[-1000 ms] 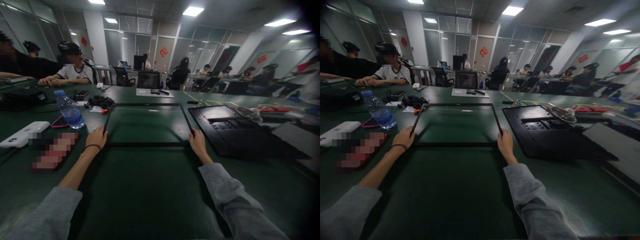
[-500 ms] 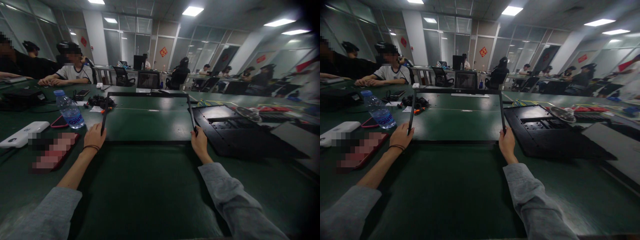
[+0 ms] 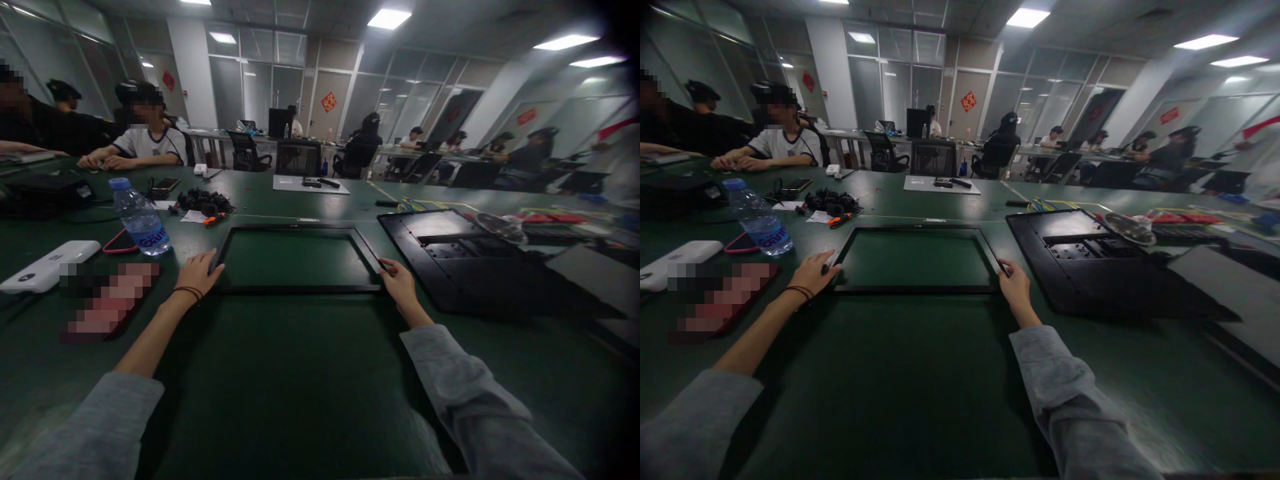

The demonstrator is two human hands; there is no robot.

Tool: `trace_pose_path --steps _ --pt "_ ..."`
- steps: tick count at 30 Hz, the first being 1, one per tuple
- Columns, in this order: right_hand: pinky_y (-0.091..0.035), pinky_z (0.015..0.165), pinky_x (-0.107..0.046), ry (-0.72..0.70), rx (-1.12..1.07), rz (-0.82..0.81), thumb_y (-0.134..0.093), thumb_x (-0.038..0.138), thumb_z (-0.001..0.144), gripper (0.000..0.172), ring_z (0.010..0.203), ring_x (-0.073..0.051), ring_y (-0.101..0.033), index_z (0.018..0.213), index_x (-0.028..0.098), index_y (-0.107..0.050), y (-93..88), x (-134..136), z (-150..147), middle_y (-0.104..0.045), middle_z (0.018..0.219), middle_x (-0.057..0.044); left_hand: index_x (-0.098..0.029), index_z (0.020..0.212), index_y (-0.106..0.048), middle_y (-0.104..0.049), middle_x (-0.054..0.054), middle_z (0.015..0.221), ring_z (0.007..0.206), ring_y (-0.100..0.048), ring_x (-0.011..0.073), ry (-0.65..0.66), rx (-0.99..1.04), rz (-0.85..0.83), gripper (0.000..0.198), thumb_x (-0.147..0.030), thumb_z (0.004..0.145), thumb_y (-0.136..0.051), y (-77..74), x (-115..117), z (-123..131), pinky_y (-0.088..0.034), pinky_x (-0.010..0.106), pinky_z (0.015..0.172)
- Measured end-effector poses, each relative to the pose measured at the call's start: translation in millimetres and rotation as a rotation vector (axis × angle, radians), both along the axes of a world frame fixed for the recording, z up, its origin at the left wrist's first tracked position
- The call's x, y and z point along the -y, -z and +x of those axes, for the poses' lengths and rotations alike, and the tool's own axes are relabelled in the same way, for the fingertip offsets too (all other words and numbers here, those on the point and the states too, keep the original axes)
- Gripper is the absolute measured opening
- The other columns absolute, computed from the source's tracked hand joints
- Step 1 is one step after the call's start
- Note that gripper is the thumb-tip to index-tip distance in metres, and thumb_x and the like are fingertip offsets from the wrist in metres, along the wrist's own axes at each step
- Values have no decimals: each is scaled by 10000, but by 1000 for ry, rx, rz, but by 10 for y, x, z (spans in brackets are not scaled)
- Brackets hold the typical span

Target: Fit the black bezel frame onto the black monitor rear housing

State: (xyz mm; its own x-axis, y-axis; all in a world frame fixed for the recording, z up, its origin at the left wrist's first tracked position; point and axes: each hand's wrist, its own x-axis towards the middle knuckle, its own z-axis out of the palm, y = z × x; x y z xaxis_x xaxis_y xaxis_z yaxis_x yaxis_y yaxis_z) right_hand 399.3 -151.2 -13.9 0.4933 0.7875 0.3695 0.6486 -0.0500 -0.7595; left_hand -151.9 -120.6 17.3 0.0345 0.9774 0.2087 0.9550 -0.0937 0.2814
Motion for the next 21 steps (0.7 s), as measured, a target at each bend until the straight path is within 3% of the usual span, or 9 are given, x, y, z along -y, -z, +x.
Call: trace_pose_path --steps 3,7,10,13,18,21 --pt "-510 826 -419 6 -16 21 -604 384 730 540 854 -252 -641 1187 148 -767 -30 25 0 -698 906 -105 -225 1472 -563 -565 114 1514 1407 -463 314 183 101 -19 647 -601 958 -449 -5 35 74 -380 506 1159" --pt "-508 785 -391 31 -59 44 -610 380 726 533 819 -239 -648 1177 145 -771 -77 68 5 -707 894 -99 -314 1333 -683 -558 65 1532 1469 -378 351 342 132 -73 595 -688 892 -541 -42 133 198 -322 592 1175" --pt "-504 755 -372 42 -97 66 -629 385 722 517 791 -229 -645 1160 153 -774 -108 96 21 -713 868 -87 -340 1251 -721 -572 51 1521 1473 -376 376 370 122 -123 548 -684 834 -631 -76 179 258 -309 645 1155" --pt "-503 773 -369 9 -137 76 -632 375 719 479 838 -234 -654 1119 156 -779 -169 114 30 -732 920 -98 -323 1180 -735 -608 57 1479 1410 -464 358 359 154 -130 486 -639 817 -669 -88 174 271 -330 644 1137" --pt "-515 784 -368 -58 -245 80 -624 360 726 413 836 -230 -658 1051 148 -767 -352 132 -11 -737 936 -105 -278 1080 -737 -704 65 1326 1274 -587 301 332 251 -90 452 -634 810 -669 -65 135 268 -424 520 1100" --pt "-532 819 -385 -83 -297 124 -590 459 823 411 861 -242 -668 1048 152 -745 -440 138 -28 -731 977 -126 -263 1052 -738 -743 69 1189 1145 -645 284 304 267 -70 476 -661 804 -656 -52 126 293 -491 470 1009"
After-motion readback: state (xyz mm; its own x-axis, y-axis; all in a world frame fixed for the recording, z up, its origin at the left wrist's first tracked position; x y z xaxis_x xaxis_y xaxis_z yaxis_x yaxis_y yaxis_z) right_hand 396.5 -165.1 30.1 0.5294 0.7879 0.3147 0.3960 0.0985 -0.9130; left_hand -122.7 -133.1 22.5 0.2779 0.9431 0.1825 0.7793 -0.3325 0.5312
